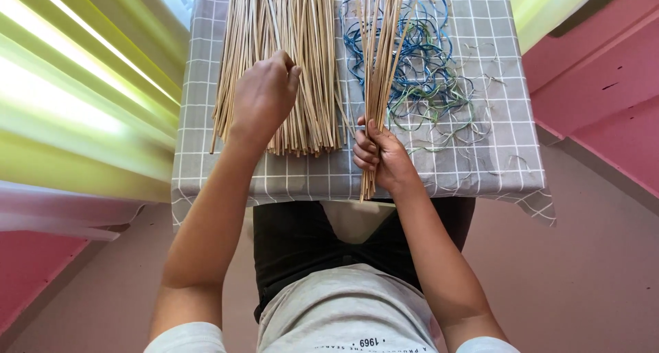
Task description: Assembling bundles of thin wooden sticks by picking them from a pile and grouping them together.
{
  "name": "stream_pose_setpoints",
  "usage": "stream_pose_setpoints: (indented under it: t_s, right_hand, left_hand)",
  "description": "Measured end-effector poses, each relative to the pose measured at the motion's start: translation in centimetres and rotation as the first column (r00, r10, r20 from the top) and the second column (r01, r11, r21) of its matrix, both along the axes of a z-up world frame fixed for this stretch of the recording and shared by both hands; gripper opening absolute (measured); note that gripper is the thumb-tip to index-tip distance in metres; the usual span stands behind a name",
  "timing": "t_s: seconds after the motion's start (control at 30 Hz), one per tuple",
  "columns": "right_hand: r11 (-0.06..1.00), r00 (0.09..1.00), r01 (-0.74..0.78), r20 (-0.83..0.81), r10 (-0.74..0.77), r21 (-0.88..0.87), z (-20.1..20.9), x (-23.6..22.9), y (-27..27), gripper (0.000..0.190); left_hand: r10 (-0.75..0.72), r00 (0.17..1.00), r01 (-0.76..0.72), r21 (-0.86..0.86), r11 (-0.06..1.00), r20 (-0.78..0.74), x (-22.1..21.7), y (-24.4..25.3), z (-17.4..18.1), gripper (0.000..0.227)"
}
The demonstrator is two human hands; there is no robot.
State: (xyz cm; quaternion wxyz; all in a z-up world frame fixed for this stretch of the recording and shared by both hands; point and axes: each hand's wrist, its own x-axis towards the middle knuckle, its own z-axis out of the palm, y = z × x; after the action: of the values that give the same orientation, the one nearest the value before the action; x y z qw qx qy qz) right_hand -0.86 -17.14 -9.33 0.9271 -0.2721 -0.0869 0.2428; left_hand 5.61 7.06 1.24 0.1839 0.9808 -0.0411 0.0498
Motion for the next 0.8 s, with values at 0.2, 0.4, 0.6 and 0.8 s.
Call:
stream_pose_setpoints:
  t_s: [0.2, 0.4, 0.6, 0.8]
  right_hand:
    - [1.0, 1.0, -0.016, -0.016, 0.016, 0.013, 0.1, 0.0, -0.2, 0.025]
    - [1.0, 1.0, -0.016, -0.02, 0.017, 0.026, 0.0, 0.0, -0.1, 0.024]
    - [1.0, 1.0, -0.018, -0.022, 0.019, 0.022, 0.1, 0.0, -0.1, 0.024]
    - [0.998, 0.997, -0.029, -0.064, 0.033, 0.058, 1.7, -0.6, 0.1, 0.019]
  left_hand:
    - [-0.007, 0.998, 0.013, 0.108, 0.994, -0.058, 1.3, -0.6, -1.4, 0.031]
    - [0.013, 0.994, 0.017, 0.26, 0.965, -0.112, 0.5, -2.4, -1.2, 0.038]
    - [0.069, 0.996, -0.054, 0.234, 0.971, -0.059, 2.6, -1.8, -4.7, 0.02]
    - [0.167, 0.969, -0.123, 0.228, 0.966, -0.184, 1.8, -2.7, -1.2, 0.03]
